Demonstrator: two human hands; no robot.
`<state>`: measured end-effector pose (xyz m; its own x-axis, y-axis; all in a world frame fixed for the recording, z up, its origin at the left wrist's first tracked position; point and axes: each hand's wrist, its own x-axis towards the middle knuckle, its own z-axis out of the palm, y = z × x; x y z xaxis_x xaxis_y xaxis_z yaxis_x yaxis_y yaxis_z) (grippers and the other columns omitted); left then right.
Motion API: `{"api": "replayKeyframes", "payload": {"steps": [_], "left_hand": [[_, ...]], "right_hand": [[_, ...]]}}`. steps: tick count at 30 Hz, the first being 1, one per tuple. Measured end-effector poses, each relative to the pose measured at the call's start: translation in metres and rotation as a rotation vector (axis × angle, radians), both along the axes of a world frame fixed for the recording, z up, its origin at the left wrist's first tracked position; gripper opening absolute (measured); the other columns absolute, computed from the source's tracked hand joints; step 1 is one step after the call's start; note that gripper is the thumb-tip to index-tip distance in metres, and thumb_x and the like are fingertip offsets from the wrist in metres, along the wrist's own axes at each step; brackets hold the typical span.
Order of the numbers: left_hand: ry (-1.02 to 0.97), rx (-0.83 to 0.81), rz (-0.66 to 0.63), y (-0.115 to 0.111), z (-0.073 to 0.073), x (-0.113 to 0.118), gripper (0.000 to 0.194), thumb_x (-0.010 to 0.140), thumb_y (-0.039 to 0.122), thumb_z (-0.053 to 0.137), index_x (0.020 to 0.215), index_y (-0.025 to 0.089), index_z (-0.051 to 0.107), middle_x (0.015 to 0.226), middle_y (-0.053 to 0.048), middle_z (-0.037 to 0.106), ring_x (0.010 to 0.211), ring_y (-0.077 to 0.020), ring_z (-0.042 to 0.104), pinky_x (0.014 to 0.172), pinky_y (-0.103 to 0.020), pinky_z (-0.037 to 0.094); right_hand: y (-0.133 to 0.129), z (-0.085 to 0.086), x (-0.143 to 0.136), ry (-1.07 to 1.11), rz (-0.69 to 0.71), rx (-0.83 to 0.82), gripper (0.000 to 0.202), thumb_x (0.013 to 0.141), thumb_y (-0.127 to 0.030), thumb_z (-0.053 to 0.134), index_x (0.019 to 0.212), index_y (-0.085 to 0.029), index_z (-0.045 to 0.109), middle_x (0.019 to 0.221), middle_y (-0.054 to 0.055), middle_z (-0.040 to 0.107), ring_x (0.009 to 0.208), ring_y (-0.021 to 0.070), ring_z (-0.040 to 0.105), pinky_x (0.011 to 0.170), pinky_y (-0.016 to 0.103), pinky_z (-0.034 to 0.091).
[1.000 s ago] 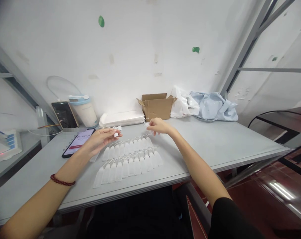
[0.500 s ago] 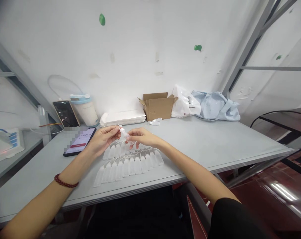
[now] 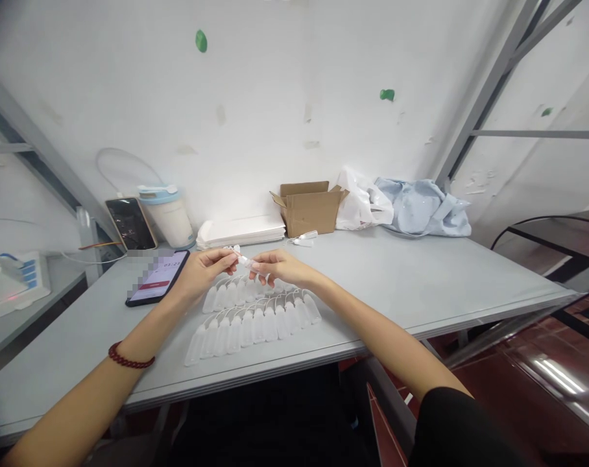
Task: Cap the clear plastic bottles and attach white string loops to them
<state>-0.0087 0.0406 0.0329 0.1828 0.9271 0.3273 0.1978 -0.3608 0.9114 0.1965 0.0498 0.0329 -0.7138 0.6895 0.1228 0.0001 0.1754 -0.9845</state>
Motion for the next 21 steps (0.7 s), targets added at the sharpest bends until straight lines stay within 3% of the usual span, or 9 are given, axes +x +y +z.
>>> {"api": "replayKeyframes", "payload": {"steps": [14, 21], "left_hand": [[0.025, -0.118, -0.109, -0.0046, 0.0044, 0.0037, 0.028, 0.07, 0.04, 0.069, 0.08, 0.015, 0.07, 0.077, -0.003, 0.065, 0.063, -0.0123, 0.055, 0.061, -0.025, 0.048], [0.049, -0.101, -0.141, -0.0057, 0.0076, -0.0004, 0.025, 0.071, 0.038, 0.069, 0.084, 0.016, 0.07, 0.084, -0.004, 0.066, 0.068, -0.0126, 0.056, 0.067, -0.027, 0.047]], "right_hand": [[-0.0011, -0.0024, -0.0048, 0.076, -0.084, -0.11, 0.023, 0.084, -0.033, 0.056, 0.1, -0.017, 0.05, 0.072, 0.001, 0.063, 0.048, 0.0067, 0.043, 0.045, 0.021, 0.034], [0.0, -0.0041, -0.0007, 0.173, 0.0, -0.251, 0.025, 0.084, -0.032, 0.057, 0.103, -0.02, 0.046, 0.073, 0.002, 0.062, 0.048, 0.007, 0.042, 0.048, 0.023, 0.032]]}}
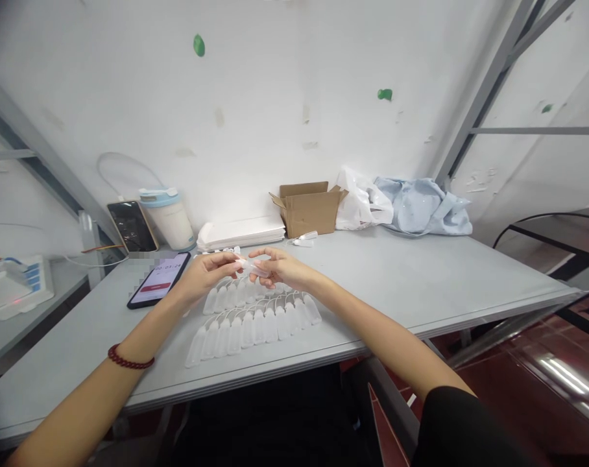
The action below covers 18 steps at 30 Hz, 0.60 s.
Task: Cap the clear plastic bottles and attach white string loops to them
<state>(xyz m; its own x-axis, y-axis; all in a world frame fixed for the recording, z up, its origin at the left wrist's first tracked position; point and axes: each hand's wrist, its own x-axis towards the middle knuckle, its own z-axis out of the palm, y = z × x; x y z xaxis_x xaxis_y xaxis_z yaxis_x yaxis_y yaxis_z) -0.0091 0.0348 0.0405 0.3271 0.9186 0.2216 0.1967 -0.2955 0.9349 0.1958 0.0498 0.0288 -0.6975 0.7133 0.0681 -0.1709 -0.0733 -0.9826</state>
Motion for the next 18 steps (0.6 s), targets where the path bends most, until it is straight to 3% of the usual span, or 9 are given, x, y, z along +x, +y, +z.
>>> {"api": "replayKeyframes", "payload": {"steps": [9, 18], "left_hand": [[0.1, 0.01, 0.026, -0.0036, 0.0055, 0.0028, 0.025, 0.069, 0.04, 0.069, 0.071, 0.015, 0.068, 0.061, 0.0, 0.06, 0.058, -0.0116, 0.052, 0.061, -0.026, 0.046], [0.063, -0.014, -0.032, -0.0042, 0.0045, 0.0016, 0.025, 0.068, 0.031, 0.071, 0.087, 0.015, 0.069, 0.08, -0.003, 0.065, 0.069, -0.0132, 0.055, 0.066, -0.026, 0.047]], "right_hand": [[-0.0032, 0.0001, -0.0011, -0.059, -0.009, -0.053, 0.028, 0.084, -0.035, 0.058, 0.104, -0.021, 0.043, 0.071, 0.0, 0.059, 0.047, 0.0057, 0.035, 0.048, 0.022, 0.027], [0.0009, -0.0021, -0.0001, -0.049, -0.007, -0.066, 0.026, 0.084, -0.034, 0.056, 0.103, -0.02, 0.043, 0.067, 0.0, 0.057, 0.044, 0.0046, 0.03, 0.045, 0.021, 0.02]]}}
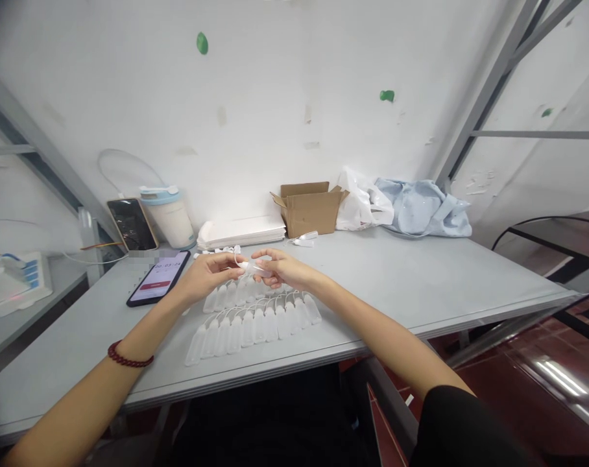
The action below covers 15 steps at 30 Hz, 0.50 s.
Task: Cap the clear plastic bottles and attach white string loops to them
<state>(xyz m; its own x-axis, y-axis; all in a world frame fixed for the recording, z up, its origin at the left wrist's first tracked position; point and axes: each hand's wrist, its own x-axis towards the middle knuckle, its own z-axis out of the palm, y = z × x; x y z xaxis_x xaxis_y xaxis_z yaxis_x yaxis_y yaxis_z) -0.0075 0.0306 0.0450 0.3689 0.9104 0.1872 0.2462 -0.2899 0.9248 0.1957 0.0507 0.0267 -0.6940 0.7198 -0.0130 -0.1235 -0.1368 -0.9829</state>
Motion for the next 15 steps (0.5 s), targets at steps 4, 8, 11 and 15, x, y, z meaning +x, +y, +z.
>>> {"api": "replayKeyframes", "payload": {"steps": [4, 8, 11, 15], "left_hand": [[0.016, 0.016, -0.019, 0.0028, -0.0031, -0.001, 0.024, 0.072, 0.034, 0.068, 0.086, 0.015, 0.069, 0.077, -0.003, 0.064, 0.067, -0.0126, 0.054, 0.066, -0.026, 0.047], [0.046, 0.003, -0.041, 0.003, -0.0034, -0.0018, 0.027, 0.075, 0.04, 0.064, 0.079, 0.014, 0.067, 0.067, -0.003, 0.062, 0.065, -0.0141, 0.056, 0.065, -0.027, 0.048], [0.084, 0.004, -0.09, 0.0007, -0.0015, -0.001, 0.028, 0.077, 0.043, 0.061, 0.076, 0.015, 0.067, 0.067, -0.004, 0.063, 0.064, -0.0146, 0.057, 0.066, -0.028, 0.048], [0.086, 0.009, -0.114, -0.0006, -0.0006, 0.0015, 0.03, 0.077, 0.044, 0.061, 0.074, 0.015, 0.067, 0.067, -0.004, 0.063, 0.063, -0.0146, 0.058, 0.065, -0.028, 0.049]], "right_hand": [[0.0, 0.0008, 0.0001, -0.001, -0.004, 0.005, 0.025, 0.085, -0.033, 0.055, 0.102, -0.02, 0.043, 0.066, 0.0, 0.058, 0.044, 0.0046, 0.031, 0.045, 0.021, 0.02], [-0.0006, 0.001, -0.0003, -0.021, 0.005, -0.007, 0.028, 0.084, -0.035, 0.057, 0.103, -0.021, 0.042, 0.065, -0.001, 0.059, 0.043, 0.0043, 0.03, 0.045, 0.02, 0.02], [-0.002, 0.0011, -0.0014, -0.034, 0.014, -0.029, 0.03, 0.083, -0.037, 0.058, 0.102, -0.021, 0.042, 0.065, -0.001, 0.059, 0.043, 0.0048, 0.031, 0.045, 0.02, 0.019], [-0.0048, 0.0028, -0.003, -0.043, 0.031, -0.016, 0.029, 0.083, -0.04, 0.057, 0.1, -0.021, 0.043, 0.065, -0.002, 0.059, 0.042, 0.0044, 0.029, 0.043, 0.02, 0.02]]}}
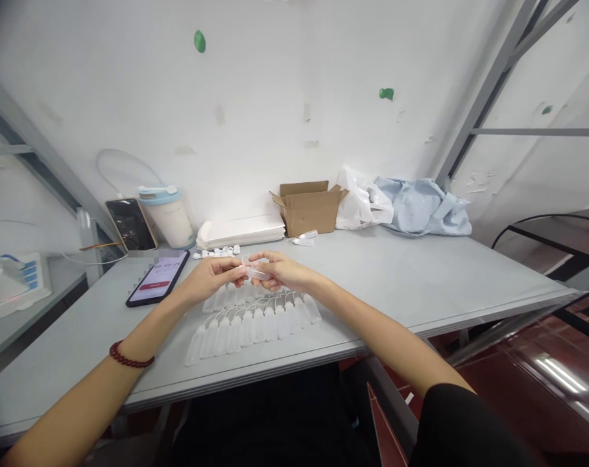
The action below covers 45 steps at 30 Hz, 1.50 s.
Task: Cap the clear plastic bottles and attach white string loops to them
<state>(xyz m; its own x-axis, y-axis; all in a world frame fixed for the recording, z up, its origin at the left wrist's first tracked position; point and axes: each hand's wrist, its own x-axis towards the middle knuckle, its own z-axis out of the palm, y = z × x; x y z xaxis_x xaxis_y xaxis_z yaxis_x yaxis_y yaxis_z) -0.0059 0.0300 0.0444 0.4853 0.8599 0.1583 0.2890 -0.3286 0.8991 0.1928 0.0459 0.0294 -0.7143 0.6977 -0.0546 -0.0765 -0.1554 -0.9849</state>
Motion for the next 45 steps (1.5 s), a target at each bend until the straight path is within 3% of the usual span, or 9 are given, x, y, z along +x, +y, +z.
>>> {"api": "replayKeyframes", "payload": {"steps": [8, 11, 15, 21, 26, 31, 37, 41, 45], "left_hand": [[-0.194, -0.105, 0.177, 0.0047, -0.0044, -0.0001, 0.027, 0.069, 0.041, 0.069, 0.069, 0.014, 0.067, 0.068, -0.003, 0.064, 0.059, -0.0124, 0.056, 0.061, -0.028, 0.05], [-0.218, -0.121, 0.192, 0.0054, -0.006, -0.0005, 0.027, 0.069, 0.04, 0.07, 0.071, 0.013, 0.068, 0.069, -0.004, 0.064, 0.06, -0.0121, 0.056, 0.061, -0.027, 0.05], [-0.208, -0.075, 0.169, 0.0052, -0.0058, -0.0009, 0.029, 0.07, 0.042, 0.069, 0.072, 0.013, 0.069, 0.071, -0.005, 0.065, 0.061, -0.0121, 0.056, 0.06, -0.026, 0.051], [-0.137, 0.053, 0.214, 0.0026, -0.0019, -0.001, 0.027, 0.064, 0.041, 0.073, 0.073, 0.015, 0.071, 0.094, -0.007, 0.069, 0.056, -0.0099, 0.052, 0.057, -0.027, 0.052], [-0.142, 0.067, 0.203, 0.001, -0.0015, 0.0011, 0.028, 0.065, 0.041, 0.073, 0.077, 0.015, 0.071, 0.096, -0.008, 0.069, 0.058, -0.0112, 0.055, 0.06, -0.029, 0.052], [-0.203, -0.013, 0.221, 0.0001, -0.001, 0.0044, 0.034, 0.067, 0.048, 0.07, 0.072, 0.014, 0.069, 0.086, -0.006, 0.068, 0.059, -0.0111, 0.055, 0.061, -0.029, 0.054], [-0.133, -0.196, 0.235, 0.0029, -0.0059, 0.0018, 0.047, 0.073, 0.057, 0.061, 0.066, 0.011, 0.063, 0.061, -0.004, 0.06, 0.05, -0.0122, 0.057, 0.049, -0.026, 0.049], [-0.104, -0.116, 0.195, 0.0022, -0.0044, 0.0008, 0.042, 0.071, 0.054, 0.065, 0.064, 0.012, 0.062, 0.056, -0.003, 0.059, 0.05, -0.0125, 0.056, 0.051, -0.026, 0.049], [-0.171, -0.017, 0.223, 0.0004, -0.0021, 0.0031, 0.035, 0.062, 0.045, 0.074, 0.076, 0.014, 0.065, 0.066, -0.001, 0.062, 0.057, -0.0129, 0.057, 0.055, -0.027, 0.05]], "right_hand": [[0.0019, -0.0011, -0.0033, -0.101, -0.19, 0.373, 0.035, 0.075, -0.041, 0.066, 0.095, -0.018, 0.051, 0.068, -0.002, 0.06, 0.048, 0.0063, 0.044, 0.044, 0.02, 0.034], [0.0033, -0.0032, -0.0045, -0.122, -0.269, 0.424, 0.035, 0.073, -0.042, 0.067, 0.092, -0.015, 0.054, 0.066, -0.001, 0.06, 0.05, 0.0081, 0.049, 0.044, 0.021, 0.037], [0.0027, -0.003, -0.0042, -0.106, -0.285, 0.419, 0.037, 0.075, -0.047, 0.063, 0.087, -0.013, 0.058, 0.071, 0.003, 0.065, 0.047, 0.0075, 0.051, 0.044, 0.021, 0.038], [0.0009, -0.0015, -0.0049, -0.073, -0.255, 0.273, 0.039, 0.078, -0.053, 0.059, 0.071, -0.014, 0.053, 0.061, 0.003, 0.065, 0.04, 0.006, 0.047, 0.042, 0.021, 0.035], [0.0029, -0.0028, -0.0056, -0.067, -0.268, 0.228, 0.042, 0.076, -0.056, 0.06, 0.068, -0.015, 0.051, 0.059, 0.002, 0.064, 0.038, 0.0063, 0.047, 0.039, 0.021, 0.034], [0.0069, -0.0052, -0.0044, -0.046, -0.28, 0.243, 0.044, 0.076, -0.056, 0.06, 0.068, -0.014, 0.053, 0.062, 0.003, 0.065, 0.039, 0.0059, 0.047, 0.04, 0.021, 0.035], [0.006, -0.0042, -0.0048, -0.045, -0.292, 0.236, 0.044, 0.074, -0.056, 0.061, 0.064, -0.015, 0.049, 0.06, 0.003, 0.064, 0.038, 0.0059, 0.047, 0.039, 0.021, 0.035], [0.0054, -0.0041, -0.0053, -0.052, -0.29, 0.23, 0.045, 0.075, -0.058, 0.06, 0.066, -0.015, 0.05, 0.059, 0.003, 0.064, 0.038, 0.0062, 0.046, 0.038, 0.021, 0.034], [0.0053, -0.0036, -0.0049, -0.053, -0.292, 0.219, 0.045, 0.076, -0.059, 0.058, 0.067, -0.015, 0.05, 0.058, 0.003, 0.063, 0.037, 0.0065, 0.046, 0.038, 0.021, 0.035]]}}
